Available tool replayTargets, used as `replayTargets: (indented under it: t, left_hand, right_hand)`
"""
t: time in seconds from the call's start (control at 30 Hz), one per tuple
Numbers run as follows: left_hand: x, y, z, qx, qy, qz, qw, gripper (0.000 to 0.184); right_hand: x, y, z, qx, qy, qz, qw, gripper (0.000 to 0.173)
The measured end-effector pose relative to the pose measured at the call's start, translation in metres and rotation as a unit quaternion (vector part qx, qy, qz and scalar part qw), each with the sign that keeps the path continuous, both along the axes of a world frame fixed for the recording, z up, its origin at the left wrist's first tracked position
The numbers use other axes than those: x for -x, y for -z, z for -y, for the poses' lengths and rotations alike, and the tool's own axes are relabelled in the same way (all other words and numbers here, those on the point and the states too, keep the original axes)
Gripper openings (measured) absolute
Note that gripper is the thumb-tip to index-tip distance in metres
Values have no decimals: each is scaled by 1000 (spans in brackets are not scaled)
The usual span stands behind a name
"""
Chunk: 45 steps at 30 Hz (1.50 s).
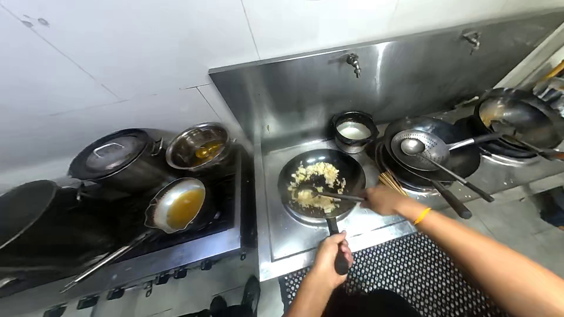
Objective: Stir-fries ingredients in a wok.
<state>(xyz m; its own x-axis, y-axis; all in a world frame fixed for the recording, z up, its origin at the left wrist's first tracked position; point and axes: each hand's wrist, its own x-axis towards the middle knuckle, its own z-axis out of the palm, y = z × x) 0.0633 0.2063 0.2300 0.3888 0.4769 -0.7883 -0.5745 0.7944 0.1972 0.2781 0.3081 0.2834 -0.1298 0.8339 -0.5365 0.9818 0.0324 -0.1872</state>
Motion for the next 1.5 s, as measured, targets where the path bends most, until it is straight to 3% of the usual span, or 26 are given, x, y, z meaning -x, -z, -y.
replayTargets:
  t: [0.07,0.13,0.2,0.27,0.33,0.37,0.43,0.5,0.53,0.63,0.7,0.77,0.83,0.9,1.0,1.07,1.13,1.2,1.27,1.33,1.4,1.5]
  left_hand:
    - [-1,-16,43,15,2,7,1000,13]
    - [-12,-63,90,15,23,-14,1000,10]
    - [-13,-76,99,25,32,-4,999,12]
    - [-12,-51,59,27,7,36,999,13]
    - [-18,-10,34,21,-35,38,998,12]
    - [-25,1,43,14,-46,36,998,10]
    - [-43,-9,99,2,-33,20,999,7]
    - [-50,-33,149,1,9,-28,1000,9]
    - [-49,-41,153,10,23,-38,999,9]
    - [-42,-37,85,-1,-16,-22,1000,11]
    - [-38,-12,46,-33,-32,-24,999,9]
    - [-47,4,67,-42,-42,-37,998,4]
    - [-57,-9,123,-30,-15,-51,998,4]
    - [-56,-36,144,1,12,-45,999,6]
    - [-50,-45,74,26,-47,12,999,9]
    - [-53,-23,35,-28,-57,22,998,9]
    - [-68,0,60,-48,-46,0,998,5]
    - [-75,-8,127,-34,-8,-38,999,7]
    - [-69,-36,164,-4,29,-57,998,16]
    - [-62,-57,140,23,24,-35,999,11]
    - [-61,-56,82,32,-17,-6,999,16]
    - [-66,-16,38,-21,-35,14,999,12]
  right_hand:
    - [-38,-44,19,-44,-31,-2,999,21]
    - [-76,-90,31,51,-34,-101,993,25]
    - [-105,-113,35,184,19,-211,960,28]
    - [-116,-106,33,211,43,-230,949,28]
    - [-104,-66,37,134,3,-146,980,27]
    - [-94,-42,40,69,-31,-90,993,27]
    - [-89,-17,46,-16,-80,-42,996,31]
    - [-101,-37,48,-12,-87,-75,993,28]
    - [-107,-57,48,28,-66,-107,992,25]
    - [-106,-98,40,106,-17,-120,987,26]
    - [-83,-76,35,52,-46,-49,996,23]
    - [-61,-29,37,-44,-76,20,996,20]
    - [-58,-18,39,-95,-92,19,991,26]
    - [-71,-50,42,-73,-94,-9,993,23]
    - [-82,-103,39,33,-61,-55,996,24]
    - [-76,-100,35,46,-70,-26,996,22]
    - [-68,-59,30,-2,-100,24,995,18]
    - [-64,-28,32,-44,-112,42,992,27]
    - [-68,-46,36,-58,-121,29,990,32]
    - [-73,-85,35,-39,-126,2,991,22]
    - [-73,-113,29,15,-110,-21,994,20]
    - [-65,-90,20,25,-111,15,993,17]
